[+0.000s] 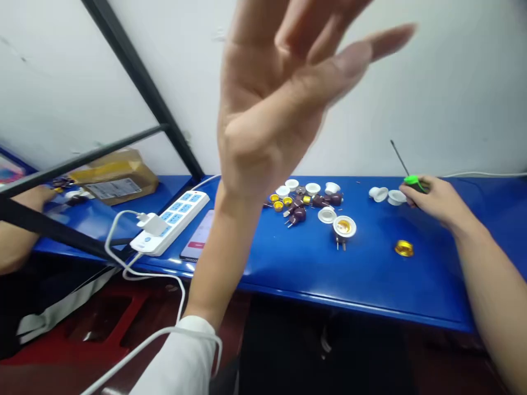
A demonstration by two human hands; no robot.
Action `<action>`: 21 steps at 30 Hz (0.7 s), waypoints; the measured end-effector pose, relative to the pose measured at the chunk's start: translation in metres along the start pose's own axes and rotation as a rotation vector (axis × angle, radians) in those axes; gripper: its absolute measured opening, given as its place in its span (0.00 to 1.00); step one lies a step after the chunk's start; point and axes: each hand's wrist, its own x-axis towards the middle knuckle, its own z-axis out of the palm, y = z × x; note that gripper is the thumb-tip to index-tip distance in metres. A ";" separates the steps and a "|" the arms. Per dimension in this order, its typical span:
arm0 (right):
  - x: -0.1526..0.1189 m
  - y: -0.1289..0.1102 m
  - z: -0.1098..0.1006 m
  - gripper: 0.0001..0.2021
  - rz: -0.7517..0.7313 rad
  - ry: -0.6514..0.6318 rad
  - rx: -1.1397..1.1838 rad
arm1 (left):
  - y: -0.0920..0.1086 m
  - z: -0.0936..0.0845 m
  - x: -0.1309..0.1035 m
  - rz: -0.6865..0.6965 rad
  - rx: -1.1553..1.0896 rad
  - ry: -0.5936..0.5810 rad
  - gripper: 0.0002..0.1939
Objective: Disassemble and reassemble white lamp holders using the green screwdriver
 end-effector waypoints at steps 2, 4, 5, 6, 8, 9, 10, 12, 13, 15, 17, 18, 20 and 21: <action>0.001 -0.002 -0.001 0.06 -0.022 -0.012 0.045 | 0.006 0.030 0.010 -0.004 -0.065 -0.026 0.24; 0.003 -0.005 -0.002 0.05 -0.038 -0.037 0.053 | 0.014 0.057 0.016 -0.007 -0.138 -0.059 0.22; 0.005 -0.006 -0.002 0.04 -0.030 -0.021 0.046 | 0.018 0.069 0.017 -0.007 -0.183 -0.078 0.22; 0.006 -0.006 -0.002 0.05 -0.035 -0.020 0.046 | 0.019 0.079 0.016 -0.007 -0.239 -0.102 0.21; 0.009 -0.006 -0.002 0.05 -0.066 -0.007 0.069 | 0.018 0.097 0.010 -0.014 -0.360 -0.155 0.19; 0.010 -0.006 -0.002 0.05 -0.081 0.006 0.080 | 0.013 0.104 0.005 -0.022 -0.418 -0.180 0.18; 0.010 -0.006 -0.002 0.05 -0.085 0.006 0.086 | 0.007 0.112 -0.003 -0.038 -0.449 -0.189 0.16; 0.011 -0.007 -0.001 0.06 -0.085 -0.001 0.095 | -0.008 0.127 -0.022 -0.070 -0.459 -0.162 0.14; 0.011 -0.008 -0.001 0.07 -0.084 -0.010 0.097 | -0.016 0.135 -0.032 -0.089 -0.457 -0.144 0.13; 0.011 -0.010 0.001 0.07 -0.090 -0.031 0.096 | -0.029 0.148 -0.051 -0.129 -0.436 -0.108 0.13; 0.009 -0.012 0.003 0.07 -0.096 -0.052 0.085 | -0.033 0.157 -0.066 -0.135 -0.389 -0.083 0.13; 0.008 -0.013 0.004 0.07 -0.095 -0.060 0.069 | -0.032 0.160 -0.072 -0.113 -0.360 -0.077 0.13; 0.002 -0.017 0.005 0.06 -0.073 -0.059 0.026 | -0.024 0.160 -0.081 -0.032 -0.302 -0.084 0.13; -0.001 -0.019 0.006 0.04 -0.058 -0.049 0.003 | -0.019 0.159 -0.084 -0.012 -0.278 -0.097 0.13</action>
